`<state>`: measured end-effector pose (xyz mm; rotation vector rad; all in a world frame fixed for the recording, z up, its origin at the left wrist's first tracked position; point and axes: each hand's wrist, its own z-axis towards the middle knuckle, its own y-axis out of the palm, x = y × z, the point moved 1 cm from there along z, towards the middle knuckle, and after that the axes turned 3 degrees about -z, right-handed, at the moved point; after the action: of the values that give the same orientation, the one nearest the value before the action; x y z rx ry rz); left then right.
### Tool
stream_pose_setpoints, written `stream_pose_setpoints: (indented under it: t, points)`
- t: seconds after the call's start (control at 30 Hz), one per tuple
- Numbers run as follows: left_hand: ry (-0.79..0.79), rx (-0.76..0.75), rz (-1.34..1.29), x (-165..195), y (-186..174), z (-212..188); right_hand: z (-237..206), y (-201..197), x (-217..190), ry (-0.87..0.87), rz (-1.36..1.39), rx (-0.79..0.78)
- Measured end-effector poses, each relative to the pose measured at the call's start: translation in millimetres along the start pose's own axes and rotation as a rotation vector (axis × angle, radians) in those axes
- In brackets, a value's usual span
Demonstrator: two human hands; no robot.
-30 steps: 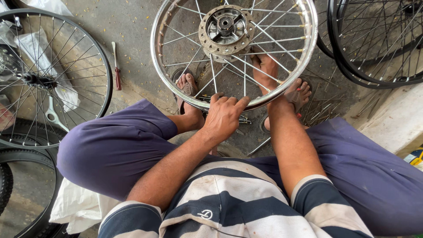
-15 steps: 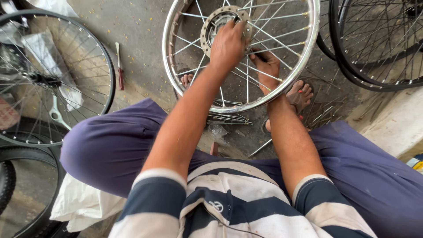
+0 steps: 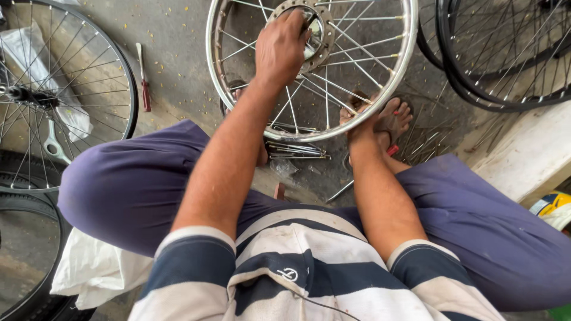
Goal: The person sits on the floor with a spoked wheel rim across their lap and uses a spoke wrench to turn spoke nipples around the rim, working around the wheel and rotating it to reach different spokes while adjusting spoke tension.
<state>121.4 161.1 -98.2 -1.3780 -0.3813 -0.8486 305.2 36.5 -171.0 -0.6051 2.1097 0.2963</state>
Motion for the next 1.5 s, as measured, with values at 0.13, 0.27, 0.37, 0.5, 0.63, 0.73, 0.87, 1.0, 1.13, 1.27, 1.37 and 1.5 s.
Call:
stream_pose_setpoints:
  t: [0.13, 0.27, 0.37, 0.5, 0.63, 0.73, 0.87, 1.0, 1.13, 1.27, 1.37, 1.5]
  points:
    - [-0.018, 0.033, 0.025, -8, 17, -15, 9, -18, 10, 0.03, -0.052, 0.066]
    - [0.013, 0.166, -0.018, -13, 27, -3, 15, -21, 21, 0.229, -0.045, -0.126]
    - [0.149, 0.122, 0.15, -4, 36, -14, 24, -15, 23, 0.269, -0.064, -0.186]
    - [0.301, -0.108, 0.264, 26, 54, -85, 42, -13, 24, 0.259, -0.093, -0.25]
    - [0.119, -0.547, 0.062, 20, 75, -132, 51, -22, 30, 0.237, -0.296, -0.239]
    - [-0.026, -0.393, -0.169, 9, 87, -134, 53, -24, 33, 0.249, -0.36, -0.214]
    - [-0.277, -0.455, -0.382, -3, 94, -121, 51, -23, 33, 0.205, -0.314, -0.204]
    - [-0.459, -0.618, -0.612, -10, 90, -107, 46, -22, 28, 0.188, -0.366, -0.202]
    - [-0.556, -0.437, -0.454, -1, 91, -108, 42, -17, 28, 0.201, -0.364, -0.234]
    - [-0.559, -0.212, -0.33, 8, 92, -109, 38, -15, 33, 0.143, -0.325, -0.319]
    - [-0.398, -0.1, -0.136, 6, 93, -108, 35, -16, 37, 0.212, -0.236, -0.349]
    - [-0.566, -0.31, -0.305, -8, 99, -107, 30, -20, 38, 0.299, -0.269, -0.353]
